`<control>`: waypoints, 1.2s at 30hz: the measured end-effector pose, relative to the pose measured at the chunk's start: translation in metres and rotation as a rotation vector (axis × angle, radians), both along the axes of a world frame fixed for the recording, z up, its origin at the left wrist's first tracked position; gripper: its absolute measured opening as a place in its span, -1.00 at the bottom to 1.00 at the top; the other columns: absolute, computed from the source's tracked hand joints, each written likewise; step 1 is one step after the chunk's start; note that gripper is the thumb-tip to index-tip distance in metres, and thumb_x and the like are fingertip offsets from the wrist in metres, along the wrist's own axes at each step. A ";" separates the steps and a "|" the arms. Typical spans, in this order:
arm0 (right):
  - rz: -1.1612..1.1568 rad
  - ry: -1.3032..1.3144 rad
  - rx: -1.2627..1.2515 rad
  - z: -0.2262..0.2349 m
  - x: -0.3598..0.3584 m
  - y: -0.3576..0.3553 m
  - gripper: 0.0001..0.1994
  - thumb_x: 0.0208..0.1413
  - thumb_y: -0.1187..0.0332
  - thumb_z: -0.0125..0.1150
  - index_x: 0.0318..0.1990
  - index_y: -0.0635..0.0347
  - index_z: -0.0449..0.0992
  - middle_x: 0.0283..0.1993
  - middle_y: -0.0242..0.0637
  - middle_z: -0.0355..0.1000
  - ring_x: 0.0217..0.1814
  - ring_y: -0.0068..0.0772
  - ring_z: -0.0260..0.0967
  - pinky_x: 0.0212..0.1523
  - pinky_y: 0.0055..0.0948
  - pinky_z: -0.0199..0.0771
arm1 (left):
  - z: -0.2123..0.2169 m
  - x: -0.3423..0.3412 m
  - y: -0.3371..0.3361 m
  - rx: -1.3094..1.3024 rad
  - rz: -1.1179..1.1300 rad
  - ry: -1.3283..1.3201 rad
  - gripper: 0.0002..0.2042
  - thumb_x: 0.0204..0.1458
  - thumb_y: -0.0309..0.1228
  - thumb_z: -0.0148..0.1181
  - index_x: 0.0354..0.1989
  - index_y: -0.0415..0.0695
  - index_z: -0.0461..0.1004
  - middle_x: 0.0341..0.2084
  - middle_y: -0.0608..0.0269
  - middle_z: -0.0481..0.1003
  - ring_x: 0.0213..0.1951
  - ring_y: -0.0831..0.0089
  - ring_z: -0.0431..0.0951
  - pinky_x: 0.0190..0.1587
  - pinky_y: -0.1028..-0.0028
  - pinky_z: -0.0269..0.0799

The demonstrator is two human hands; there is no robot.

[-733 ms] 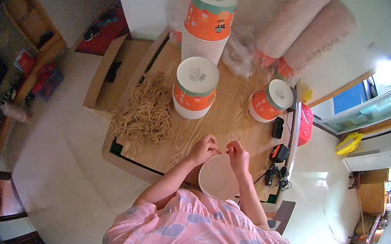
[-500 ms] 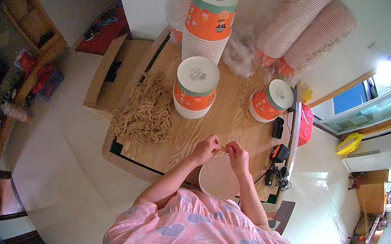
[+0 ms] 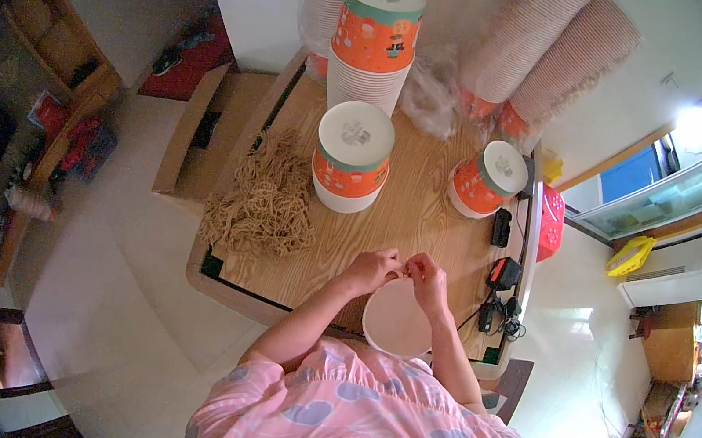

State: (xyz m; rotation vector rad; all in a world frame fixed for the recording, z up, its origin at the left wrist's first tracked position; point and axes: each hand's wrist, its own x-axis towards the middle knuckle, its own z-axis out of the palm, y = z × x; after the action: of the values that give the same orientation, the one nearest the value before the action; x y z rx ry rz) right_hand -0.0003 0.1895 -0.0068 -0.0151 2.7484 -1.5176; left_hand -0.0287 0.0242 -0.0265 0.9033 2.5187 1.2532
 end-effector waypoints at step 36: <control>-0.077 0.313 0.219 0.012 0.012 -0.022 -0.93 -0.06 0.48 0.14 -0.39 0.23 0.50 -0.35 -0.23 0.44 -0.26 -0.20 0.38 -0.15 -0.35 0.32 | -0.023 -0.003 0.001 0.775 0.362 -1.165 -0.86 -0.03 -0.36 0.13 -0.37 -0.16 0.52 -0.51 0.37 0.48 -0.48 0.62 0.41 -0.45 0.59 0.36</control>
State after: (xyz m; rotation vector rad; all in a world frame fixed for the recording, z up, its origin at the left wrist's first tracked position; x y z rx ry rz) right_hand 0.0113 0.1673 0.0048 -0.1614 3.1826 -1.3196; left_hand -0.0313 0.0256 -0.0497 -0.2715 1.2657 2.0662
